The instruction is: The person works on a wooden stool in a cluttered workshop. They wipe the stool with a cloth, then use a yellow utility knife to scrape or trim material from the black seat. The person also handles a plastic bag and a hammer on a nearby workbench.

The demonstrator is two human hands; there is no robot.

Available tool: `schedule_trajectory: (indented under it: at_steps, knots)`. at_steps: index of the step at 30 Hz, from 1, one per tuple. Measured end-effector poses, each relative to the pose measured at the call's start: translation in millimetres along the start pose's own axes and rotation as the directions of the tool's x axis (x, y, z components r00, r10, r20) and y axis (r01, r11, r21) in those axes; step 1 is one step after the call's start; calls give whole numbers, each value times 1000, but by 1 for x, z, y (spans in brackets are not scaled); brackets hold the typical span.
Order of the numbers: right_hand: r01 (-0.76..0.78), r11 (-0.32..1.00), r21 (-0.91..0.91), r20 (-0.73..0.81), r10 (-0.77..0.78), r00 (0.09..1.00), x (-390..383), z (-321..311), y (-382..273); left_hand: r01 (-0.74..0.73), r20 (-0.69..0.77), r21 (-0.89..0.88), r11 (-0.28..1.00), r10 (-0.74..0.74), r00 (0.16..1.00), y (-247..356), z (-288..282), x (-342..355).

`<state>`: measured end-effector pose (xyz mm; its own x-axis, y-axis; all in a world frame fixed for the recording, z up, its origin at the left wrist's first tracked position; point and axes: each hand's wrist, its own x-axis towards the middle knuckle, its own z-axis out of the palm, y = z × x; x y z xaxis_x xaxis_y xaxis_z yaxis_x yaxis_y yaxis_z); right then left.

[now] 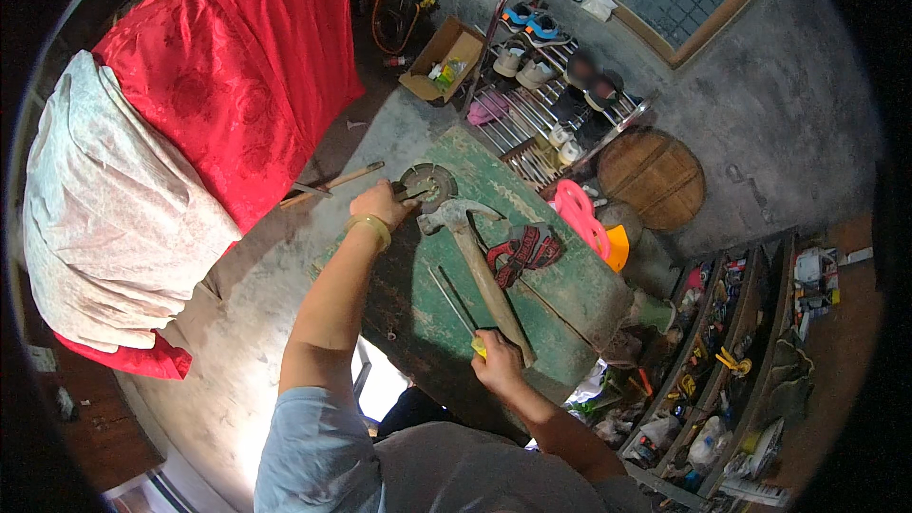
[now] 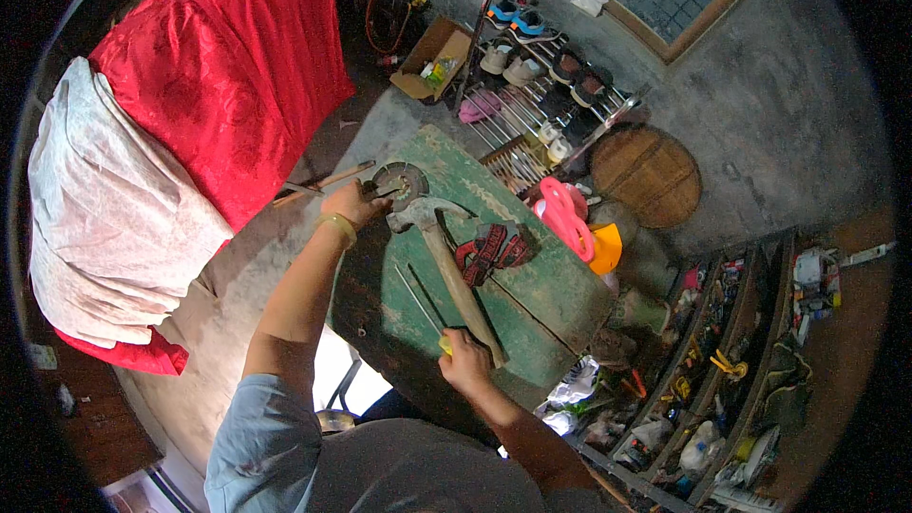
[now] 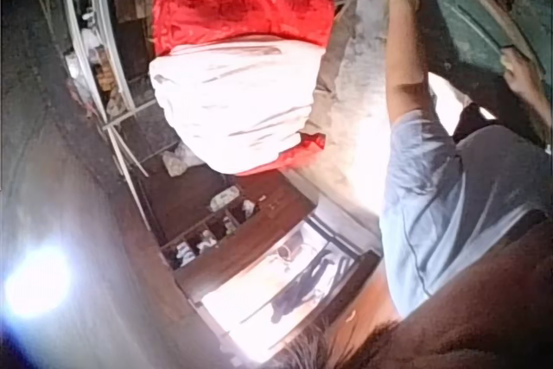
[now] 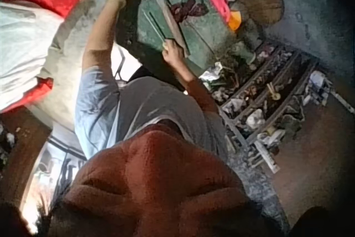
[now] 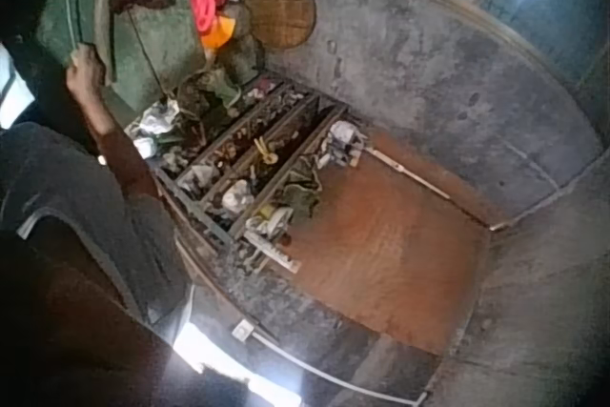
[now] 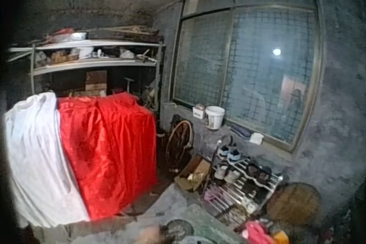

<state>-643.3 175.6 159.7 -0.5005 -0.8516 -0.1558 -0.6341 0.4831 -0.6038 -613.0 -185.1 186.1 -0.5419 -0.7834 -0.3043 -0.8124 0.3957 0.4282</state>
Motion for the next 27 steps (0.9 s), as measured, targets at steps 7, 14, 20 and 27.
schedule_trajectory:
  at_steps: [7, 14, 20, 27]
  knots:
    - [-11, 1000, 10, 25, 10, 1000, 1, 0, 1, 55, 54, 244, 968, -70, 996, 31, -15, 5]
    - [-35, 999, 15, 48, 34, 998, 1, -2, -2, 45, -58, 386, 921, -24, 998, 34, -10, 12]
    - [-22, 999, 29, 67, 20, 998, 0, -8, -5, 52, -20, 360, 932, -48, 999, 38, -9, 19]
    - [-39, 998, 43, 97, 34, 995, 1, -7, -3, 113, -7, 184, 976, -114, 993, 31, 6, 43]
